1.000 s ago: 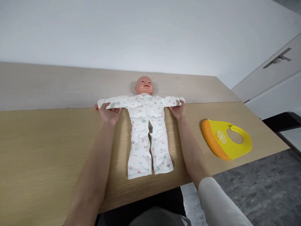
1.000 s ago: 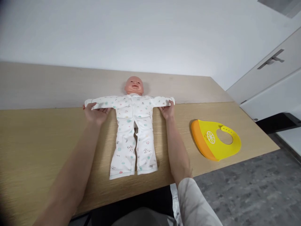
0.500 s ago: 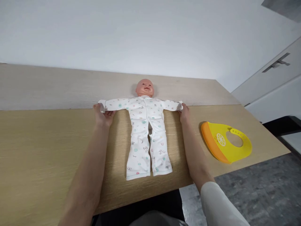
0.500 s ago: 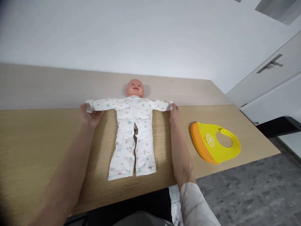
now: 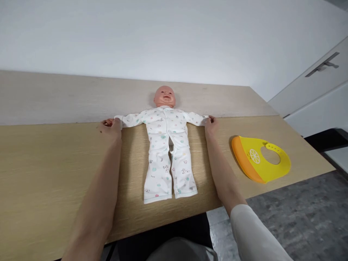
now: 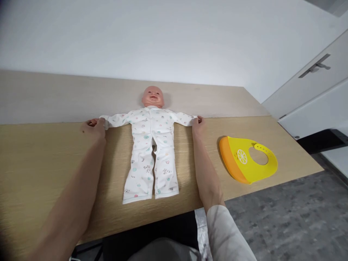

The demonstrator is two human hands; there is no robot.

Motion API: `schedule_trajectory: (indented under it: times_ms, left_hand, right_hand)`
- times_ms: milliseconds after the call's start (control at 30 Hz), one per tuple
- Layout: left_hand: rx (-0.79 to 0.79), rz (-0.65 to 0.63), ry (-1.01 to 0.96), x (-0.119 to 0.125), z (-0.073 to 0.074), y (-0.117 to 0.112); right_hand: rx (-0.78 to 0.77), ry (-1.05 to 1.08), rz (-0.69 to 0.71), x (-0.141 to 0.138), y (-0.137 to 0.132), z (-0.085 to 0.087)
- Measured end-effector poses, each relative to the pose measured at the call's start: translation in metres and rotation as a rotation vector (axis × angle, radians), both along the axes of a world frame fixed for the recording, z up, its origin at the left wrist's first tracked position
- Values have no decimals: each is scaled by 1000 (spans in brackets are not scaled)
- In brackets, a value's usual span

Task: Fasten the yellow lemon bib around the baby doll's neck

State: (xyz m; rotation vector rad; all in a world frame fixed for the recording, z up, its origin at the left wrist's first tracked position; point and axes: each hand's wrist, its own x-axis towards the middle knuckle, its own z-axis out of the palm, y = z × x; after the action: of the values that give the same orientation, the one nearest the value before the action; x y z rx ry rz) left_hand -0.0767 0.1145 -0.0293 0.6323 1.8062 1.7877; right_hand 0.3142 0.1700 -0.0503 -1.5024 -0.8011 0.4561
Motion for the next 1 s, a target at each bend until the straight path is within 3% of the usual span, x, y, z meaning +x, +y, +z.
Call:
schedule_trajectory:
  times_ms: [100, 167, 467, 700, 767, 867, 1000]
  left_hand:
    - [-17, 207, 197, 3, -2, -6]
    - [-71, 255, 325, 4, -5, -7]
    - [-122, 196, 439, 11, -5, -12]
    - [-125, 139, 507, 14, -4, -17]
    - [-138, 101, 511, 16, -3, -19]
    - [-143, 61, 525, 21, 1, -21]
    - [-117, 15, 543, 27, 7, -25]
  right_hand:
    - [67, 50, -33, -1, 1, -2]
    - [103, 14, -59, 0, 1, -4]
    - [81, -180, -120, -5, -5, -1]
    - [240, -208, 115, -32, -16, 6]
    - [250, -256, 226, -45, -19, 20]
    - [245, -323, 517, -70, -35, 61]
    - [242, -524, 1037, -114, -97, 130]
